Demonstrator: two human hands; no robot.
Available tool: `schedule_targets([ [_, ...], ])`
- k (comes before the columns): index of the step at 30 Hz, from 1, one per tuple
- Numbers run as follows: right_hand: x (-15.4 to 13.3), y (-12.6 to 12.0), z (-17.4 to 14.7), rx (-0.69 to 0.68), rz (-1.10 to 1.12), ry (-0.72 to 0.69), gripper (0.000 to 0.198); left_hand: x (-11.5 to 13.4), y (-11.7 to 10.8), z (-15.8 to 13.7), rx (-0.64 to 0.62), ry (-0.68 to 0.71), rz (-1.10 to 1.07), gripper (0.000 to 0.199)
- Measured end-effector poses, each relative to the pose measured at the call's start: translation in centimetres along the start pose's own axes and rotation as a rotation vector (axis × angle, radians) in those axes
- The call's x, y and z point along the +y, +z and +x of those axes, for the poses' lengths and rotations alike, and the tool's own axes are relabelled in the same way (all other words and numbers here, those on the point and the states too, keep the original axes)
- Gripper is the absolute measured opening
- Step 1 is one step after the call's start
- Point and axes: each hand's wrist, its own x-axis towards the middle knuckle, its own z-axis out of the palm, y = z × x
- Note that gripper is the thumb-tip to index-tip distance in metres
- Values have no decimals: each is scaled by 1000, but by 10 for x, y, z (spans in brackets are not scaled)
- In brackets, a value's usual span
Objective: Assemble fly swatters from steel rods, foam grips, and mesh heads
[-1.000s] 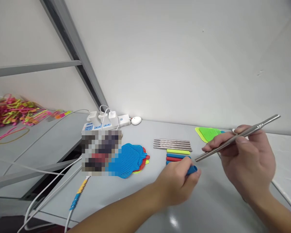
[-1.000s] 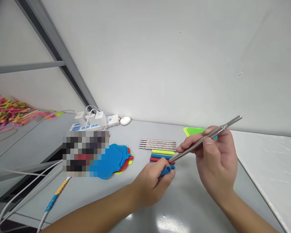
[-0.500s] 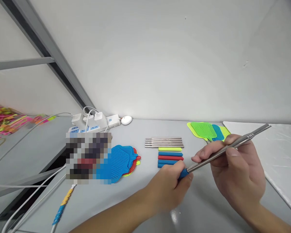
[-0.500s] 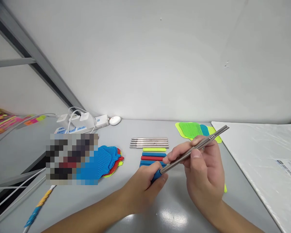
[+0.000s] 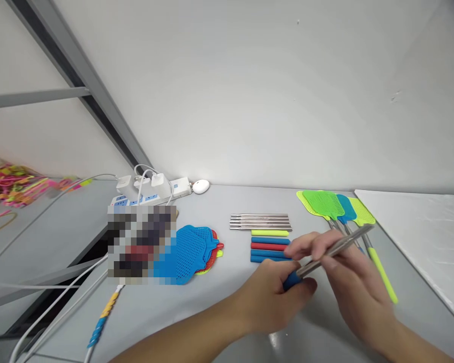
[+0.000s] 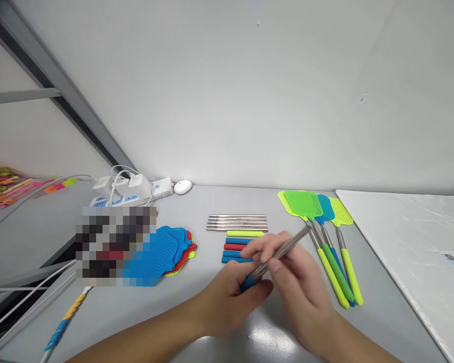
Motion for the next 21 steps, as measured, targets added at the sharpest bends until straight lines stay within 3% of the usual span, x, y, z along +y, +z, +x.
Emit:
schedule_targets([
  [3, 0, 2, 1, -106, -1, 109, 16, 0, 0, 0, 23, 64, -8, 19],
  [7, -12, 9, 6, 76, 242, 168, 20, -4, 1, -1, 10, 67, 18, 15],
  [10, -20, 16, 9, 136, 339, 199, 35, -4, 5, -1, 8, 161, 5, 8],
  [12, -22, 21, 10, 119, 303, 209, 41, -3, 7, -1, 32, 240, -12, 3],
  [16, -17, 29, 8, 98, 192, 229, 46, -2, 8, -1, 74, 323, -77, 11],
  [21, -7, 38, -1, 66, 95, 201, 49, -10, 5, 0, -8, 277, 2, 16],
])
